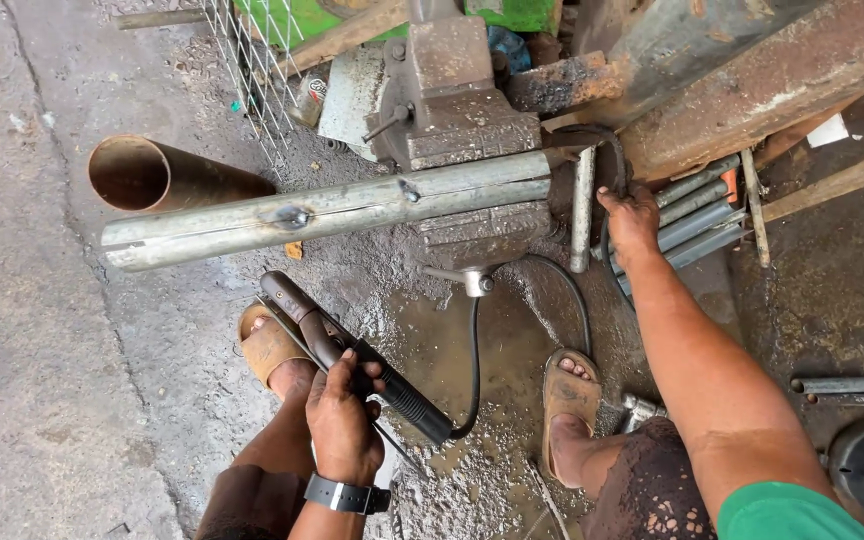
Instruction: The person is welding a metal pipe held in a vise, performing spot welds along a seam.
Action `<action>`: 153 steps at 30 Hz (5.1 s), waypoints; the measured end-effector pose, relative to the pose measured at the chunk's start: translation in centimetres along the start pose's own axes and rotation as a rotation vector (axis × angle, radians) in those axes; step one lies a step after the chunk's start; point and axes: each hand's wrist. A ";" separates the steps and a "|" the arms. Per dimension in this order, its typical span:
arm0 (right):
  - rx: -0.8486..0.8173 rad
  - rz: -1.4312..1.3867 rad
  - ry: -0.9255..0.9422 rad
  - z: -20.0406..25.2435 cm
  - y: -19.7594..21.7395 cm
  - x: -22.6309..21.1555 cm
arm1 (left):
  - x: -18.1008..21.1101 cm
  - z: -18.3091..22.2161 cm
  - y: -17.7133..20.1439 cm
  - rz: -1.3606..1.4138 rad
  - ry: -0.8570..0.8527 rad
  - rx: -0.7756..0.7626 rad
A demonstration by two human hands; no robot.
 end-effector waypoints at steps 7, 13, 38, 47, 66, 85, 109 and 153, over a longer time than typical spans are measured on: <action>-0.014 -0.015 -0.005 0.9 0.1 -1.1 | -0.1 -0.2 0.2 0.025 0.018 -0.015; -0.009 -0.081 0.013 0.5 0.3 -1.3 | 0.0 0.0 -0.1 0.032 0.006 -0.019; -1.023 -0.190 0.371 36.4 14.2 -0.2 | -4.8 10.2 7.5 0.281 -0.471 -0.595; -1.062 -0.598 0.405 34.6 14.7 4.2 | -5.4 15.4 6.8 0.030 -0.542 -1.164; -0.289 -0.801 0.373 28.5 14.1 -6.2 | 4.7 -8.4 0.2 0.606 -0.559 -0.001; -0.414 -0.561 0.324 32.2 13.6 -2.5 | 12.2 -6.1 -1.8 0.561 -0.686 -0.041; -0.469 -0.403 0.365 33.5 13.9 -2.6 | 12.0 -6.4 -3.5 0.593 -0.795 -0.203; -0.443 -0.305 0.368 33.6 13.7 -3.3 | 12.2 -6.3 -3.5 0.602 -0.840 -0.205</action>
Point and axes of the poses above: each hand's wrist, its own z-axis away from the middle knuckle, its own y-axis out of the back of the hand, x = y × z, and after that the axes turned 13 degrees about x, right-handed
